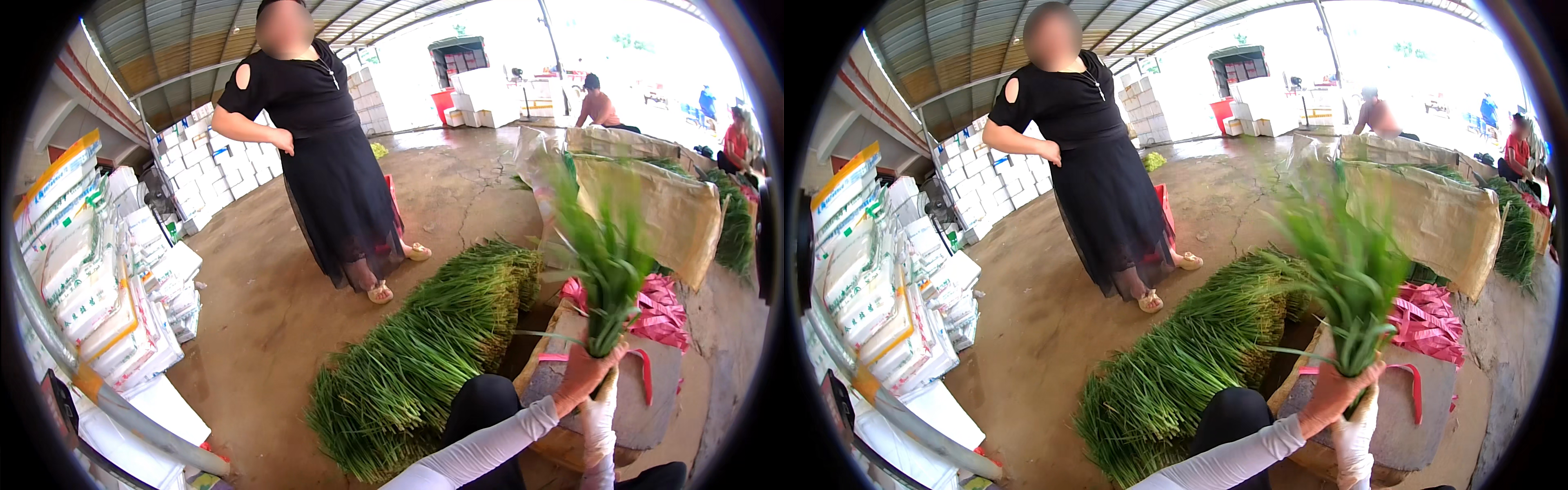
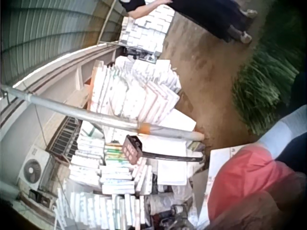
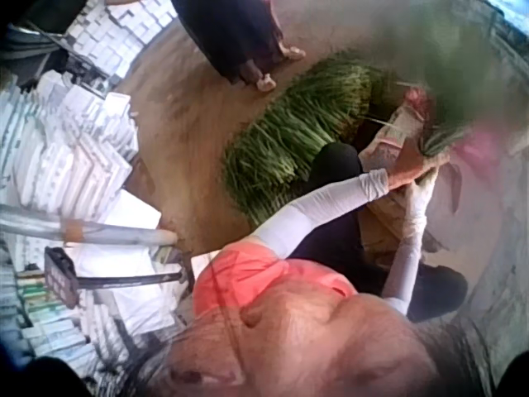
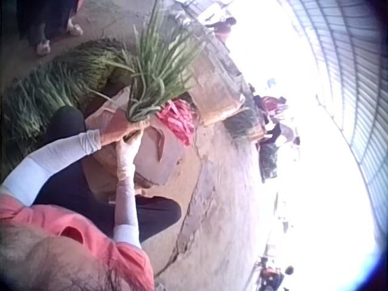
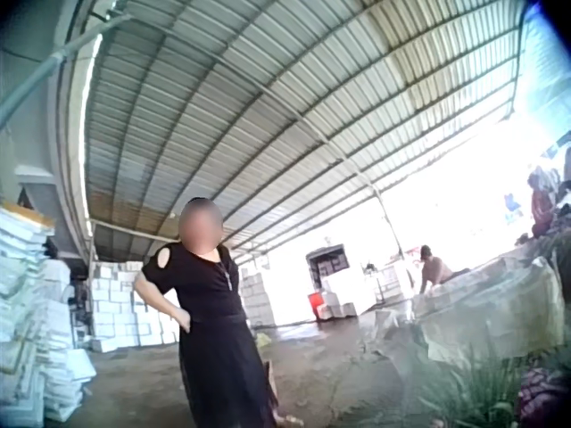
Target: The person gathers a bunch of green chives by hand, aligns them on a wooden block, and ties them together using a pink plastic strap.
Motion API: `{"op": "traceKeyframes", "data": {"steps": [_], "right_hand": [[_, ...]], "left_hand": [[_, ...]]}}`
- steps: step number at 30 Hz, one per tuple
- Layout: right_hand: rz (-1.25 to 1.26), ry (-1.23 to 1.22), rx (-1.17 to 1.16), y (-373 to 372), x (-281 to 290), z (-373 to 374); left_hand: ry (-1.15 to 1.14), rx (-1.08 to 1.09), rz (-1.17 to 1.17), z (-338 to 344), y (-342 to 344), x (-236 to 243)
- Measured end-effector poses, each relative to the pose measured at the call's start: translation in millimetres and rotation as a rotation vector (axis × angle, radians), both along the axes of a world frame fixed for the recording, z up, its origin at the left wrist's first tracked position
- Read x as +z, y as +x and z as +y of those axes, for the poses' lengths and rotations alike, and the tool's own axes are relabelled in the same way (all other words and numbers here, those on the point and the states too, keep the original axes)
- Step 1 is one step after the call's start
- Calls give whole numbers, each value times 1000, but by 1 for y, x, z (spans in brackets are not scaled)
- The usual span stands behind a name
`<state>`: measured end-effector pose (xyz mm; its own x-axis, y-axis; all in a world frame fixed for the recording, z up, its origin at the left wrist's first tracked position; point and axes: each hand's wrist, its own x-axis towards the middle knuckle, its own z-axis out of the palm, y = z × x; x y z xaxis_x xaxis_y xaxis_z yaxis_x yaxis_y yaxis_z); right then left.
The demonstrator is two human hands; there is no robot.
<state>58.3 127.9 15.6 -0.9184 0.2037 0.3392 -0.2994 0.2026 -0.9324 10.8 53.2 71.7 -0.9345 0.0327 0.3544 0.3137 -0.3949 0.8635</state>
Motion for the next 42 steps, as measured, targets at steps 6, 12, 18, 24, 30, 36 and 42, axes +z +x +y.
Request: {"op": "traceKeyframes", "data": {"steps": [6, 12, 18, 24, 30, 36, 42], "right_hand": [[81, 11, -120, -16, -25, 23], [95, -150, -142, -15, -23, 39], [94, -483, -56, 1, -19, 67], [126, -950, 311, 22, 4, 93], [134, -1196, 168, 27, -9, 111], [122, -1196, 97, 29, -13, 103], [99, -1142, -35, 34, -19, 88]], "left_hand": [[-34, -67, 101, 24, 4, 8], [183, -138, -89, 51, 16, 14], [113, -458, 22, 36, 31, 44], [-270, -223, 277, 7, 14, 41], [-570, -394, -29, 1, 6, -6], [-554, -855, -185, 16, 40, -44], [-471, -911, -277, 11, 60, -47]]}}
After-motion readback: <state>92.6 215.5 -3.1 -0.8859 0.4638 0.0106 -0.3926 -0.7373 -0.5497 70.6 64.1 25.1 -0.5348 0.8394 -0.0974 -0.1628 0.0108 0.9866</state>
